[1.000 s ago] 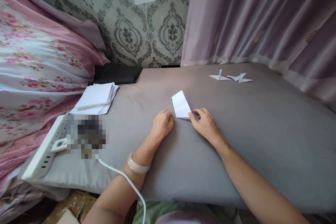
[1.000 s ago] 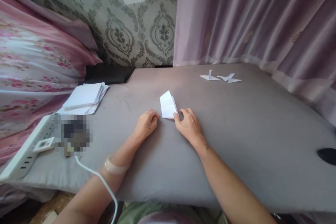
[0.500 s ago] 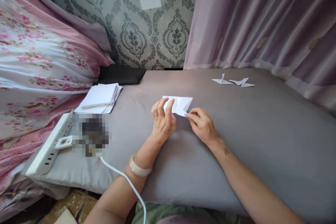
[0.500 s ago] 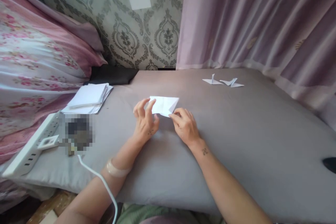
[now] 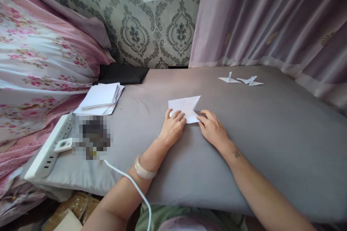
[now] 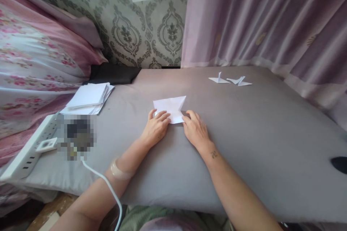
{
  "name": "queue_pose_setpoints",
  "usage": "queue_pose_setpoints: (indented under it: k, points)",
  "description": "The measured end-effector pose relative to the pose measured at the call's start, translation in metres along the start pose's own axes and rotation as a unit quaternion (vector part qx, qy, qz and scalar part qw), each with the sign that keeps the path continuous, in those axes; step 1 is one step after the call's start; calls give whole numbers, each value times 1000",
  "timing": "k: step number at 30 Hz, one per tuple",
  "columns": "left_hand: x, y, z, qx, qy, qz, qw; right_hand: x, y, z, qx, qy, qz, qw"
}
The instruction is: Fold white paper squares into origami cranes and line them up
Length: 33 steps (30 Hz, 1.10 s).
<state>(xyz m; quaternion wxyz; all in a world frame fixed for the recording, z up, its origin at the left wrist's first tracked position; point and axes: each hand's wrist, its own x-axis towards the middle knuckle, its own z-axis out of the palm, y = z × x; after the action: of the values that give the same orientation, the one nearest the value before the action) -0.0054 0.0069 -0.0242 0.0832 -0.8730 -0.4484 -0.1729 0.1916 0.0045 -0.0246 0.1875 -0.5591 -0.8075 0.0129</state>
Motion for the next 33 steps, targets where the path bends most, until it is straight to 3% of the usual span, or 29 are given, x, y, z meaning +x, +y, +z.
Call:
queue_pose_setpoints:
  k: [4,11,24,33]
  points:
    - [0,6,-8,-15,-16,22,1000,-5,-7,-5,-49,-31,-17,998]
    - [1,9,-22,-11,-80,19,997,-9,-12,-5,-12,-38,-47,998]
    - [10,10,-22,-11,-131,-31,991,-9,-6,-9,35,-54,29,998]
    - [19,13,-19,3,-143,-68,987,-9,-10,-3,9,-18,45,999]
